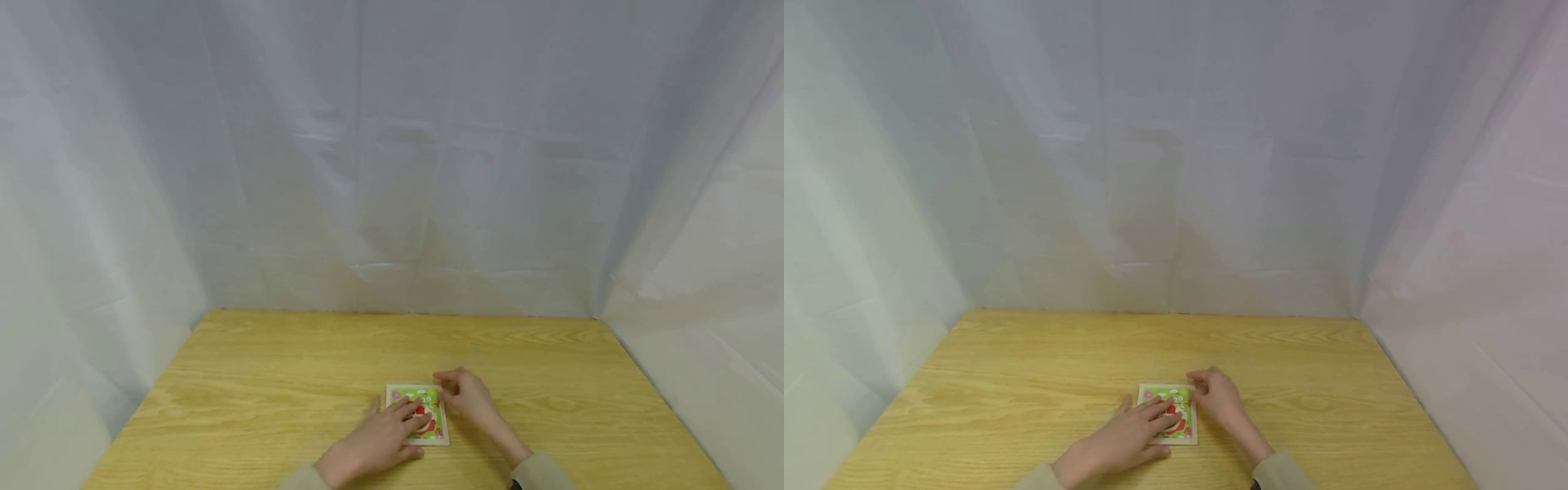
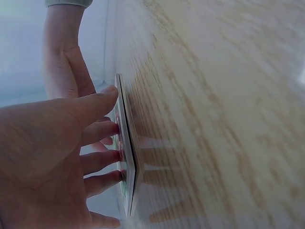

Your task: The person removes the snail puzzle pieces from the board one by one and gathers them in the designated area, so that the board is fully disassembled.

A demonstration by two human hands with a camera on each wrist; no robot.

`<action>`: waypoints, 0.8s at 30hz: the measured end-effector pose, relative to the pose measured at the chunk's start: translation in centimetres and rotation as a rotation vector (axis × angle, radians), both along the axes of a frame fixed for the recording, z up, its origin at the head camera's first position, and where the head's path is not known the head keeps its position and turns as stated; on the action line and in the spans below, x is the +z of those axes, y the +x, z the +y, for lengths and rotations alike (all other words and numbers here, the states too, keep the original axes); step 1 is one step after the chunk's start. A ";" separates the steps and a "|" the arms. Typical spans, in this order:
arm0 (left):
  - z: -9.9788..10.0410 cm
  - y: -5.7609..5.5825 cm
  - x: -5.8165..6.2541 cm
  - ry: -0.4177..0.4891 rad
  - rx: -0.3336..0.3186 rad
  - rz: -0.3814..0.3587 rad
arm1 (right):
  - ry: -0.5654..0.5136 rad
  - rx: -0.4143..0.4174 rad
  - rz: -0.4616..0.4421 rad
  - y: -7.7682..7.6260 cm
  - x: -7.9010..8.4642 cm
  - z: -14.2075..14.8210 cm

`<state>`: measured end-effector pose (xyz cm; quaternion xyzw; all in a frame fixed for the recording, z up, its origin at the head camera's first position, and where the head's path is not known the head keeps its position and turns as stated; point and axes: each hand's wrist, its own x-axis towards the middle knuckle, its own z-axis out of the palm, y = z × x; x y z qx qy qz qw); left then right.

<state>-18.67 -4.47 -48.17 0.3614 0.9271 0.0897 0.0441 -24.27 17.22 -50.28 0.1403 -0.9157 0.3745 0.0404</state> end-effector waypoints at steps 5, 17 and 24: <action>0.0 -0.1 0.0 -0.006 0.001 -0.004 | 0.144 0.035 0.011 0.0 0.0 -0.1; 0.1 -0.2 -0.1 -0.008 0.000 0.003 | 0.230 0.033 0.100 0.2 0.0 -0.4; 0.1 -0.2 0.0 0.000 0.007 -0.011 | 0.175 0.013 0.107 0.1 0.1 -0.4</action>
